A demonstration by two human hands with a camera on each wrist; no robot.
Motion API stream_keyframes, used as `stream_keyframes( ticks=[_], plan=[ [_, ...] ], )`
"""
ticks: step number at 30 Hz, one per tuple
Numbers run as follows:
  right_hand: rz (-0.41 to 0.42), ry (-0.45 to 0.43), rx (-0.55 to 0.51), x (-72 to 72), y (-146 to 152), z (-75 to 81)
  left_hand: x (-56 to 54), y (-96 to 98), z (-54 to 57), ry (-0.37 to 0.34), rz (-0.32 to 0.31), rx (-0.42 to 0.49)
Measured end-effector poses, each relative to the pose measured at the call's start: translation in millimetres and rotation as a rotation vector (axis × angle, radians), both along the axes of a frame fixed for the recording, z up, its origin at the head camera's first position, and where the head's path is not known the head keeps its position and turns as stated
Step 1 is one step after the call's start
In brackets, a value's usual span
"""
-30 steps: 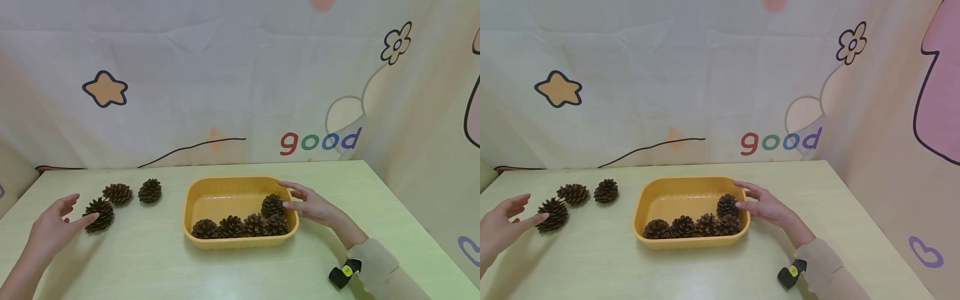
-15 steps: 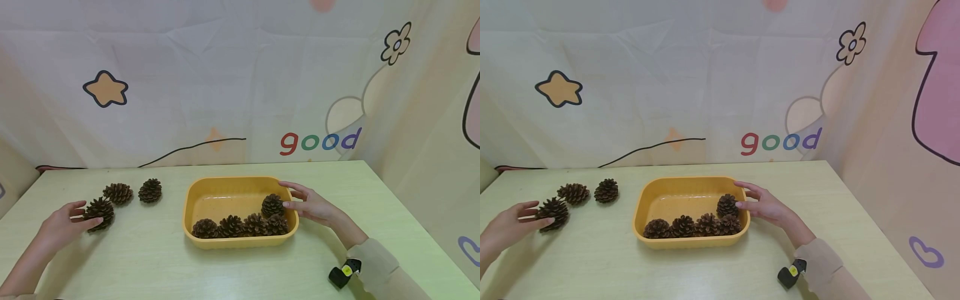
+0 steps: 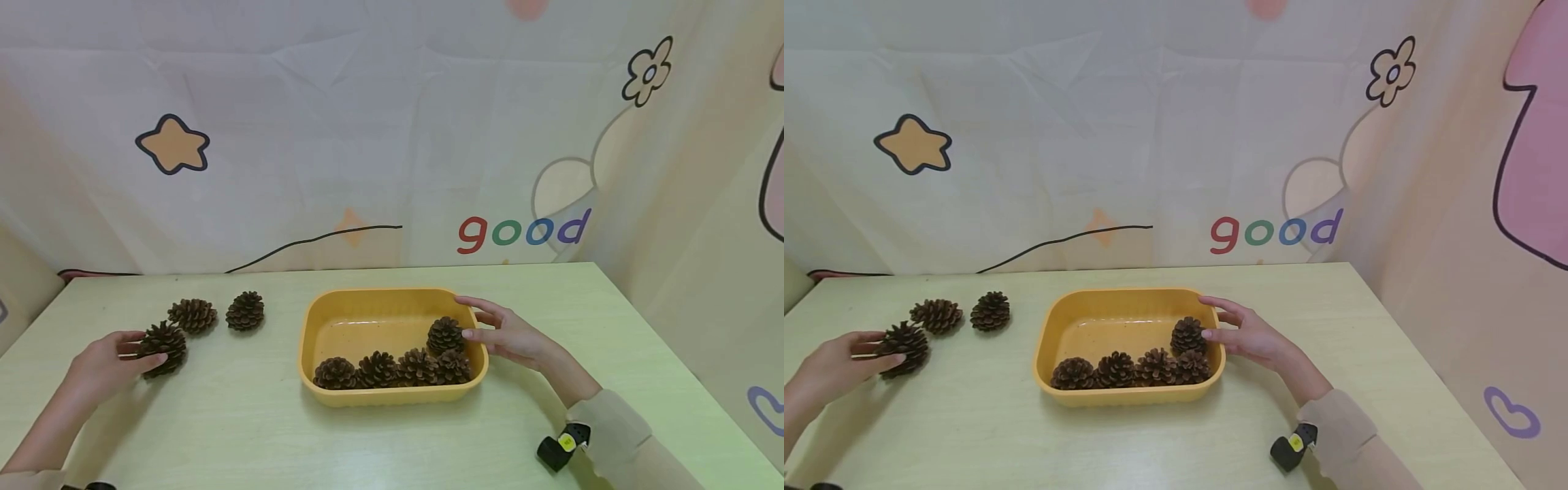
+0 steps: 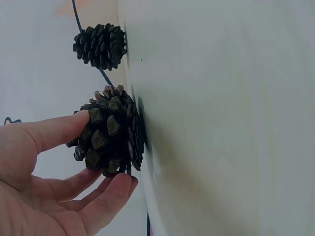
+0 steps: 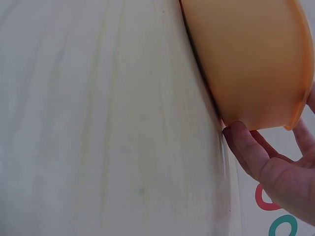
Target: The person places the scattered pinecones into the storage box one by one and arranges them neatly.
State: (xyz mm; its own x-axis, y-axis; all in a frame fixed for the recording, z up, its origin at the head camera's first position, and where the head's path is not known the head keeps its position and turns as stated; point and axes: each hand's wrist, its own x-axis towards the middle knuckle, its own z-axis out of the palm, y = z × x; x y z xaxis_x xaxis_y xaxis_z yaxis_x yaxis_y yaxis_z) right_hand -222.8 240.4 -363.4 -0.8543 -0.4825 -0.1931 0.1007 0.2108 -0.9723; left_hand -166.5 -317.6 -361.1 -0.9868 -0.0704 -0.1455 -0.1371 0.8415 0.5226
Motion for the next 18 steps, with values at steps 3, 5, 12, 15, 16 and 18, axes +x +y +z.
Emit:
stream_keyframes(
  ticks=[3,5,12,15,16,18],
  plan=[
    [0.002,-0.001,-0.004,0.2,0.2,0.1,1.0,0.5,1.7,0.001,0.007,-0.012],
    [0.003,-0.003,-0.007,0.3,0.1,0.5,2.5,0.3,3.5,0.002,0.011,-0.017],
    [0.002,-0.005,-0.012,0.9,-0.6,1.7,9.7,1.4,7.2,0.019,0.031,-0.016],
    [0.002,-0.001,-0.009,1.2,-0.7,1.9,13.6,2.7,7.8,0.028,0.031,-0.006],
    [0.002,0.001,-0.008,1.4,-0.7,2.1,15.2,3.6,8.0,0.031,0.033,-0.002],
    [-0.002,0.001,-0.005,1.7,-0.7,2.4,18.1,5.9,8.4,0.037,0.036,0.012]
  ],
)
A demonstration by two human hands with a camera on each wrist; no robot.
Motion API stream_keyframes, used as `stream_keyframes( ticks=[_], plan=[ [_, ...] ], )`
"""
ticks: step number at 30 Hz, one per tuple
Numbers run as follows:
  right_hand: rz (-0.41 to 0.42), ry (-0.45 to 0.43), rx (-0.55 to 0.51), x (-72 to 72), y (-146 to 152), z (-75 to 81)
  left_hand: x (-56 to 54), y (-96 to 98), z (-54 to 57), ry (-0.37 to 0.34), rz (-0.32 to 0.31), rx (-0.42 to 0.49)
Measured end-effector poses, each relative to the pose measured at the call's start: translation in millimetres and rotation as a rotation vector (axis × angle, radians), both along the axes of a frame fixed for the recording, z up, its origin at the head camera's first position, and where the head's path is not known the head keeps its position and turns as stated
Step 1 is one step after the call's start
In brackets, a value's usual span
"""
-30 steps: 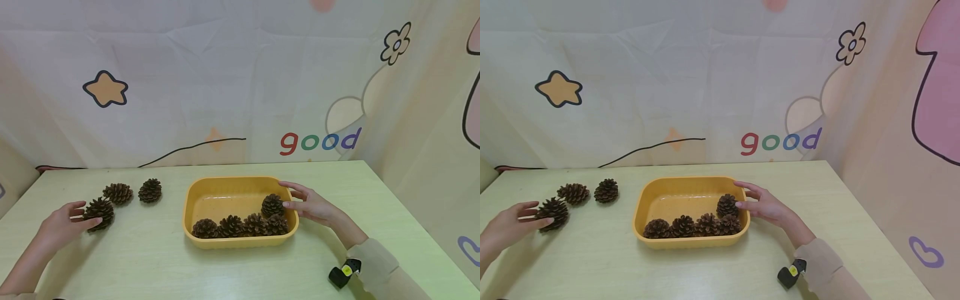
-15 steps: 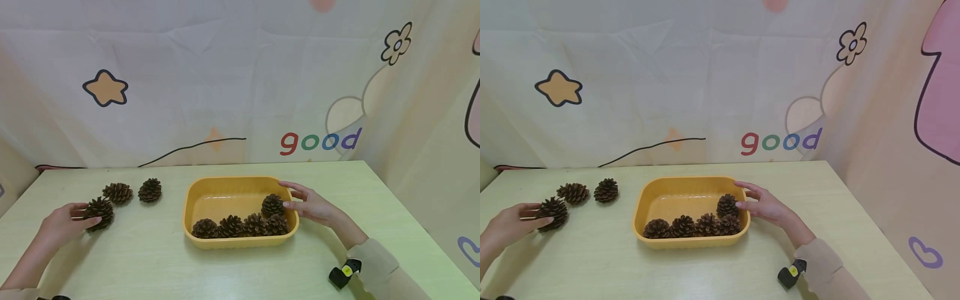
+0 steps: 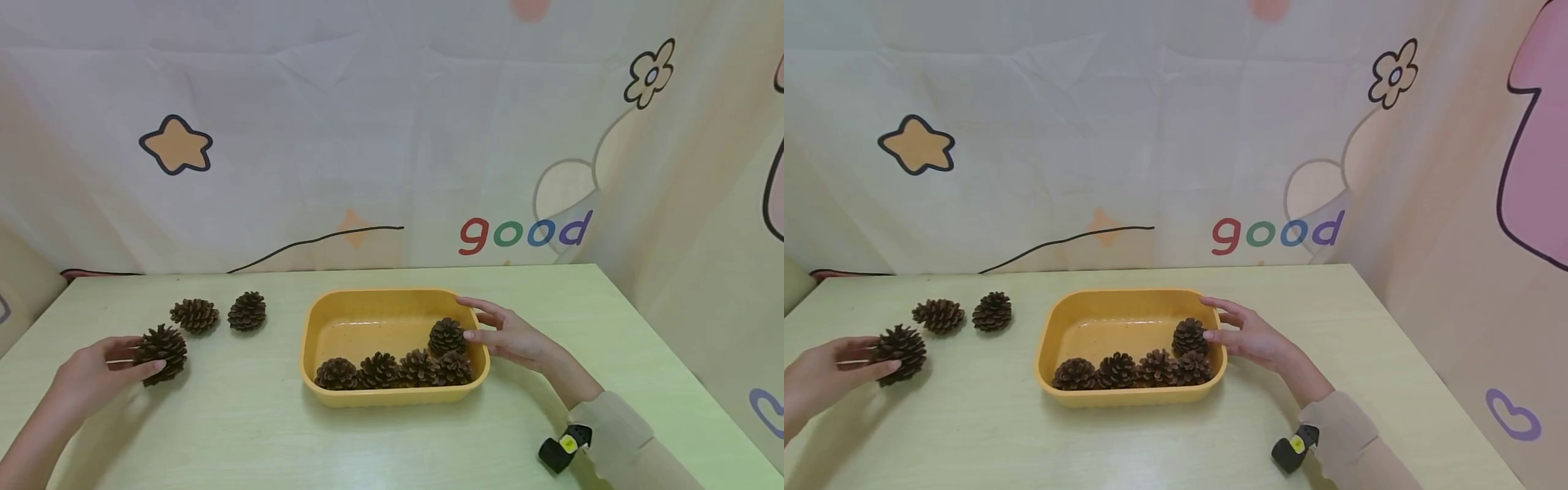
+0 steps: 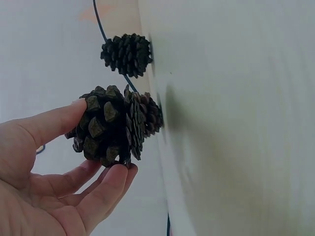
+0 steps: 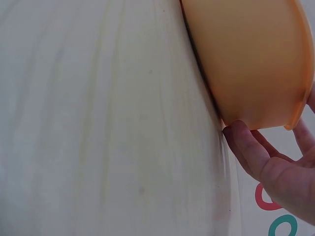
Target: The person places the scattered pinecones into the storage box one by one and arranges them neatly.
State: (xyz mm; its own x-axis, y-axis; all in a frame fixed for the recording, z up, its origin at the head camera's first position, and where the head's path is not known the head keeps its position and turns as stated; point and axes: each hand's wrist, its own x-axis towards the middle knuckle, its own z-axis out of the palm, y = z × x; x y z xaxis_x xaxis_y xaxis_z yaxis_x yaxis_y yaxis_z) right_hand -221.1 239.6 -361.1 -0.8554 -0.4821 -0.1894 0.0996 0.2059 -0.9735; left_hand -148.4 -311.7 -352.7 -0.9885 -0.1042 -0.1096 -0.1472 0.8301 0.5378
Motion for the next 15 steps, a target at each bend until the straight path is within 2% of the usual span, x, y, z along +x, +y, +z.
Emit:
stream_keyframes(
  ticks=[5,15],
  plan=[
    [-0.002,0.001,0.004,0.7,0.0,0.6,7.5,9.7,3.2,0.013,-0.002,0.044],
    [-0.003,0.003,0.008,-0.3,-0.2,0.9,18.6,42.8,13.2,0.069,-0.055,0.138]
  ],
)
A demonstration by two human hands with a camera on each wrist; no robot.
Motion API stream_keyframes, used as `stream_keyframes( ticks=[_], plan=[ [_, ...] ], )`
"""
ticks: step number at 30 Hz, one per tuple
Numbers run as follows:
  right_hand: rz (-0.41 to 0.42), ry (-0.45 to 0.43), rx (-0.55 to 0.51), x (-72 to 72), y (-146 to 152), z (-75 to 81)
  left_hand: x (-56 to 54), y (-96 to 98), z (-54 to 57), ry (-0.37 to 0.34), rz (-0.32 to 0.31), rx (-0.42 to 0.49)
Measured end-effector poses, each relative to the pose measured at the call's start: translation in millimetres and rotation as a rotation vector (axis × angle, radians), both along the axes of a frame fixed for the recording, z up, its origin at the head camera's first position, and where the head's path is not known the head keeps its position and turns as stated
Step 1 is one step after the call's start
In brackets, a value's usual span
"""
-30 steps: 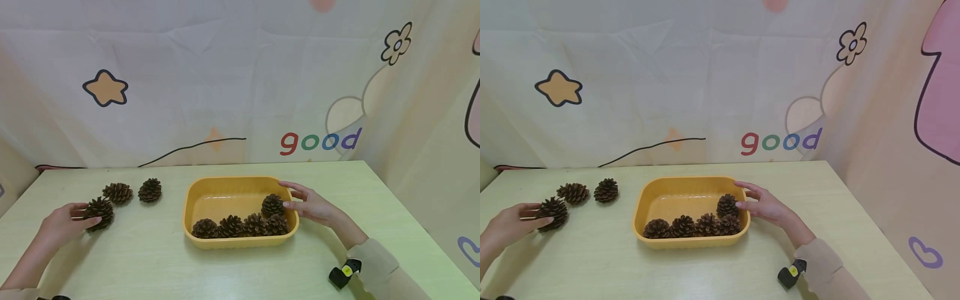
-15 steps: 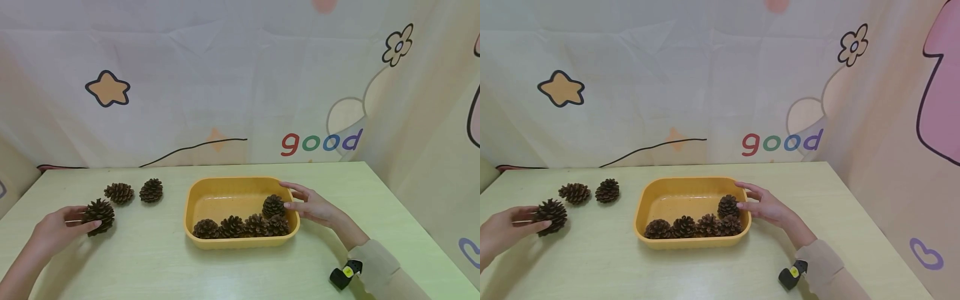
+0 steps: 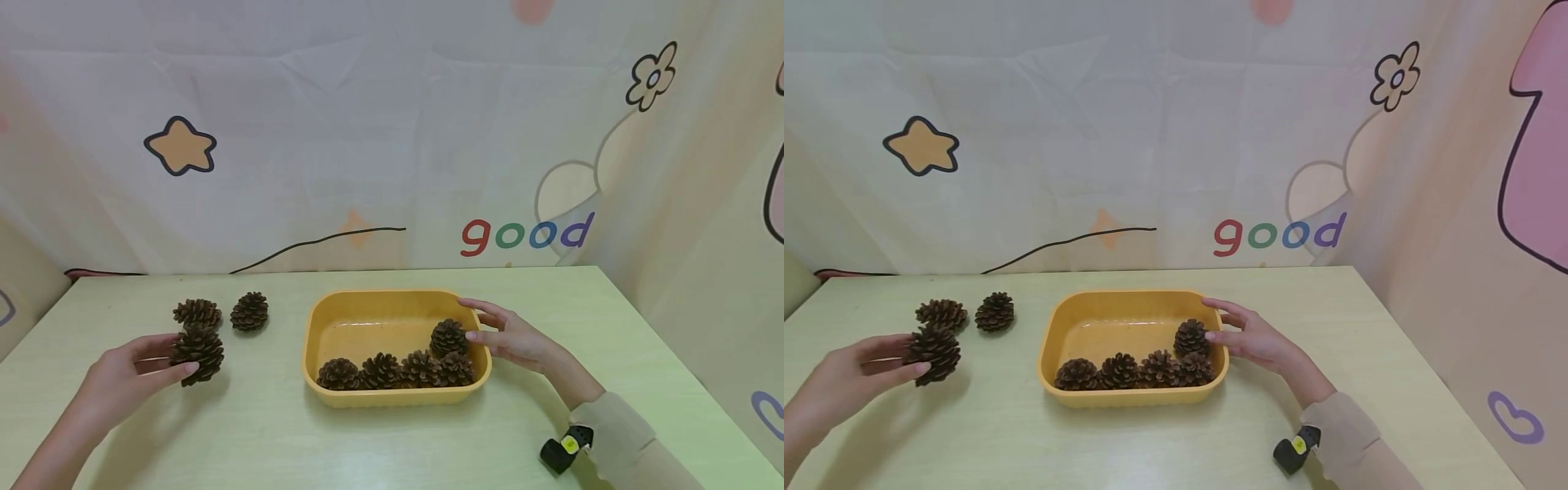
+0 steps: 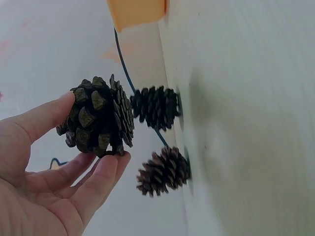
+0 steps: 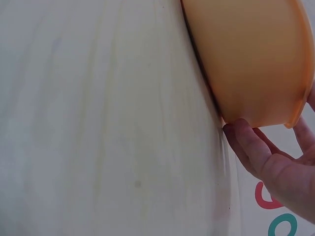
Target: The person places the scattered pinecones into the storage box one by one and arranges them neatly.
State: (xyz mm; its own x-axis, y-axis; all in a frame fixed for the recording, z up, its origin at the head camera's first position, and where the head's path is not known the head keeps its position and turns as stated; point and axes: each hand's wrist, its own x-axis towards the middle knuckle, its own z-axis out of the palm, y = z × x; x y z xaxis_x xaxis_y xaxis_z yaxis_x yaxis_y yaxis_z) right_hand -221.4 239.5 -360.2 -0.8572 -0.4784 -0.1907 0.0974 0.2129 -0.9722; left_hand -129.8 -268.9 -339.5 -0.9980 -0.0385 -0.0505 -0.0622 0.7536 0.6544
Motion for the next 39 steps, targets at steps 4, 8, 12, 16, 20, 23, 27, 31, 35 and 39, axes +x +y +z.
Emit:
stream_keyframes(
  ticks=[4,8,12,16,20,23,27,31,35,39],
  plan=[
    [0.0,-0.002,-0.002,-0.5,0.3,-1.0,0.9,14.7,3.3,0.039,-0.025,0.019],
    [-0.002,-0.006,-0.001,-1.4,0.4,-2.1,1.1,28.7,6.4,0.054,-0.041,0.045],
    [-0.005,-0.004,0.004,-1.4,0.5,-2.0,-0.4,42.1,10.3,0.064,-0.057,0.08],
    [-0.007,-0.002,0.007,-1.2,0.6,-1.8,-3.1,54.6,14.6,0.09,-0.076,0.11],
    [-0.002,0.0,0.009,-1.4,0.2,-1.6,-6.1,66.3,18.4,0.121,-0.099,0.139],
    [0.004,0.0,0.006,-1.9,-0.3,-1.4,-8.4,74.9,20.7,0.148,-0.117,0.155],
    [0.007,-0.001,0.004,-2.1,-0.5,-1.2,-11.2,87.4,23.1,0.163,-0.141,0.176],
    [-0.001,-0.001,0.007,-1.8,-0.3,-1.2,-14.7,100.4,25.0,0.156,-0.163,0.199],
    [-0.009,-0.003,0.013,-1.6,0.2,-1.8,-20.4,111.5,24.7,0.17,-0.185,0.224],
    [-0.003,0.0,0.014,-1.4,0.5,-1.9,-27.6,121.2,22.8,0.181,-0.205,0.245]
  ],
)
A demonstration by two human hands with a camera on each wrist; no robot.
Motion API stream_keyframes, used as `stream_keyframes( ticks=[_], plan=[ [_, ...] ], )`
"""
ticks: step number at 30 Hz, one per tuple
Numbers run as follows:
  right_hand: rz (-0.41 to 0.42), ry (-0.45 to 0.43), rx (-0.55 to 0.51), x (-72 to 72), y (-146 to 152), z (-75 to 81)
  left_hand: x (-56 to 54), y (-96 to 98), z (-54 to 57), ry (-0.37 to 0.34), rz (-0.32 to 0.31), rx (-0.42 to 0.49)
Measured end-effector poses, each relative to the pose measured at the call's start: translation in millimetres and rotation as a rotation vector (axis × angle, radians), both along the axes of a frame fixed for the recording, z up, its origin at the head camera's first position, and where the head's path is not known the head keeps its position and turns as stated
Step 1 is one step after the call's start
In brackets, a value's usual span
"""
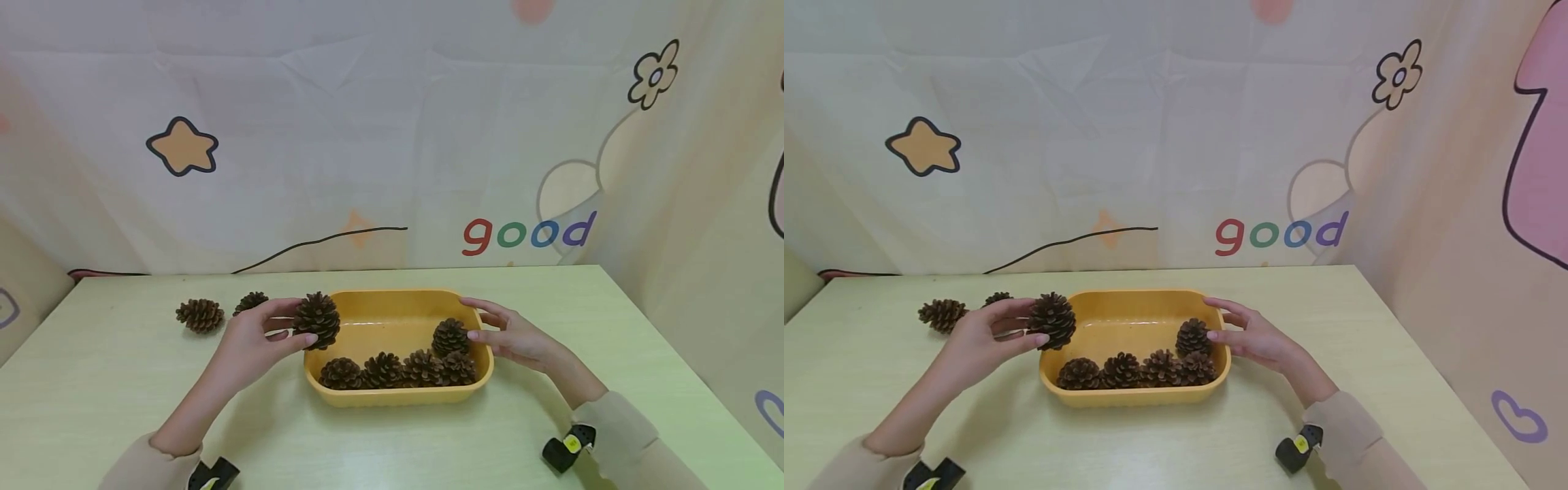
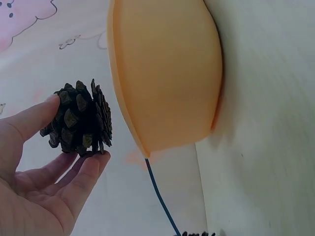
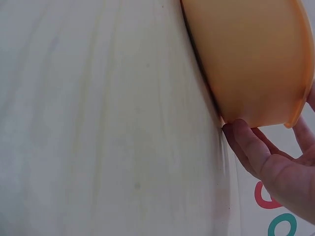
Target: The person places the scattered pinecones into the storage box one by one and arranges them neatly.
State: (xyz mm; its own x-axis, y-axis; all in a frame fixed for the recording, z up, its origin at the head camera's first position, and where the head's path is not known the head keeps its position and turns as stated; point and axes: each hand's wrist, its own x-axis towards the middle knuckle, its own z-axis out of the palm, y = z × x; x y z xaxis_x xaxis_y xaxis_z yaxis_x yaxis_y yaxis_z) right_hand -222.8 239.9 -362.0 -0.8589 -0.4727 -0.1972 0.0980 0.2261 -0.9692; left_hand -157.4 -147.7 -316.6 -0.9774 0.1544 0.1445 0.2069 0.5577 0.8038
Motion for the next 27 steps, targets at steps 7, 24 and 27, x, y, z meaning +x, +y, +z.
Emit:
stream_keyframes(
  ticks=[7,24,27],
  plan=[
    [0.011,0.004,-0.006,-0.4,0.7,0.5,-10.7,20.6,-2.5,0.002,-0.026,0.047],
    [0.012,-0.004,-0.019,0.0,0.8,0.5,-25.9,69.4,-12.6,0.045,-0.088,0.087],
    [0.007,-0.001,-0.013,0.1,0.6,0.4,-27.3,78.7,-12.9,0.056,-0.084,0.074]
  ],
)
